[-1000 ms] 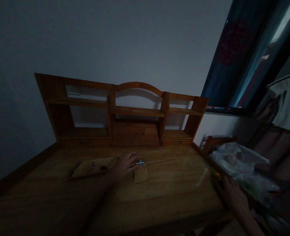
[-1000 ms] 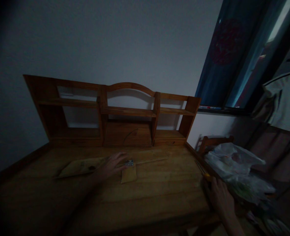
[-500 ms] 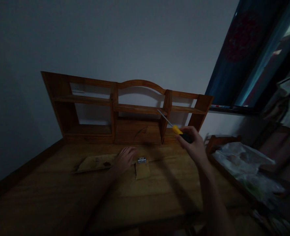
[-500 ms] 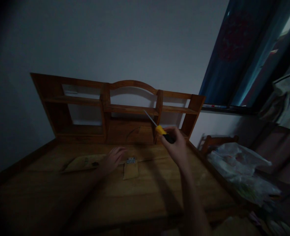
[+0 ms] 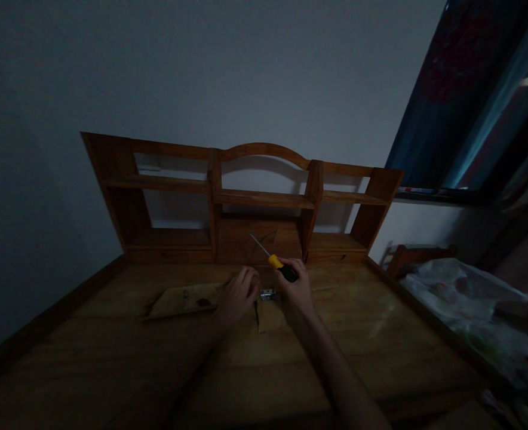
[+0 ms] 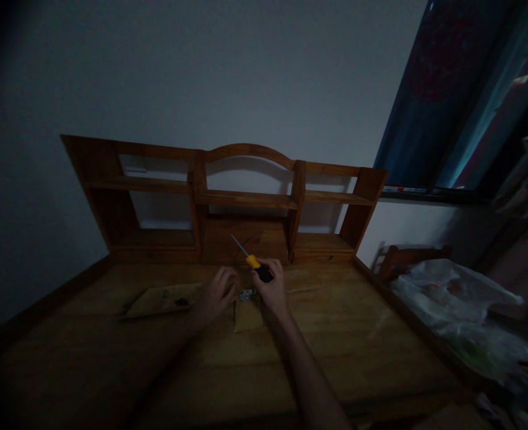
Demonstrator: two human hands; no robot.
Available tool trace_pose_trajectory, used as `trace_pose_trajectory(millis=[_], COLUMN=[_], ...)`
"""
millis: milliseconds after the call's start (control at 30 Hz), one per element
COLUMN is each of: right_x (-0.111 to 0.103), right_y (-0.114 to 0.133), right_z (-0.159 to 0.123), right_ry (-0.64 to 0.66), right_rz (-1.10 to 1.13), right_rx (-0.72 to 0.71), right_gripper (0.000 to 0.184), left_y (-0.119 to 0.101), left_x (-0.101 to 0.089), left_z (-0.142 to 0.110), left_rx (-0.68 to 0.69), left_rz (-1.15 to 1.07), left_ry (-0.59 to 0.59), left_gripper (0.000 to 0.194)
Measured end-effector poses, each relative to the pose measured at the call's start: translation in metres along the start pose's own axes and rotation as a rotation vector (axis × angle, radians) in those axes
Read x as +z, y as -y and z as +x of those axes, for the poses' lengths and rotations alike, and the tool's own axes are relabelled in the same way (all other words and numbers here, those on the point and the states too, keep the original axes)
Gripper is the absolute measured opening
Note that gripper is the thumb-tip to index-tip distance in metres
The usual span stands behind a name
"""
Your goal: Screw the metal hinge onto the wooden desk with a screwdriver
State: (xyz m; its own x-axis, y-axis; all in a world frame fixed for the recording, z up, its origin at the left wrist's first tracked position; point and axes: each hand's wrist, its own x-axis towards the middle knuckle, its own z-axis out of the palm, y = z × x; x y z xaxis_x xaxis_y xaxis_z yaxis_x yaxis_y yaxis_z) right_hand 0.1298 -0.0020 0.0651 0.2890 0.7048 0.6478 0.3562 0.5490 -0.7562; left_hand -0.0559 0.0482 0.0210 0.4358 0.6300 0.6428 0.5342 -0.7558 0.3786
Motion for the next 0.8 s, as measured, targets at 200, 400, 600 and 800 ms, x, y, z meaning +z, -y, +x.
trace_pose_trajectory(millis=[200,400,600,800], right_x=[0.001,-0.017,-0.053,-0.079], right_y=[0.019,0.038,0.011,0.033], right_z=[-0.004,0.004,0.017,0.047], right_ry=[-0.066,-0.406,-0.644,-0.285], right_rz=[0.069,0.179,0.153,-0.082], right_rx=[0.061,0.141,0.181,-0.068], right_gripper=[0.032,0.035,0.041,0.038], left_y=[0.001,0.006,0.012,0.014], left_x=[0.003,0.005,0.005,0.004], left_z=[-0.001,-0.002,-0.002,-0.005], left_rx=[-0.038,-0.019,0.01,0.039], left_rz=[-0.02,-0.063,-0.101,-0.11], left_ry=[0.023,0.088,0.137,0.202], left_gripper=[0.019,0.019,0.024,0.03])
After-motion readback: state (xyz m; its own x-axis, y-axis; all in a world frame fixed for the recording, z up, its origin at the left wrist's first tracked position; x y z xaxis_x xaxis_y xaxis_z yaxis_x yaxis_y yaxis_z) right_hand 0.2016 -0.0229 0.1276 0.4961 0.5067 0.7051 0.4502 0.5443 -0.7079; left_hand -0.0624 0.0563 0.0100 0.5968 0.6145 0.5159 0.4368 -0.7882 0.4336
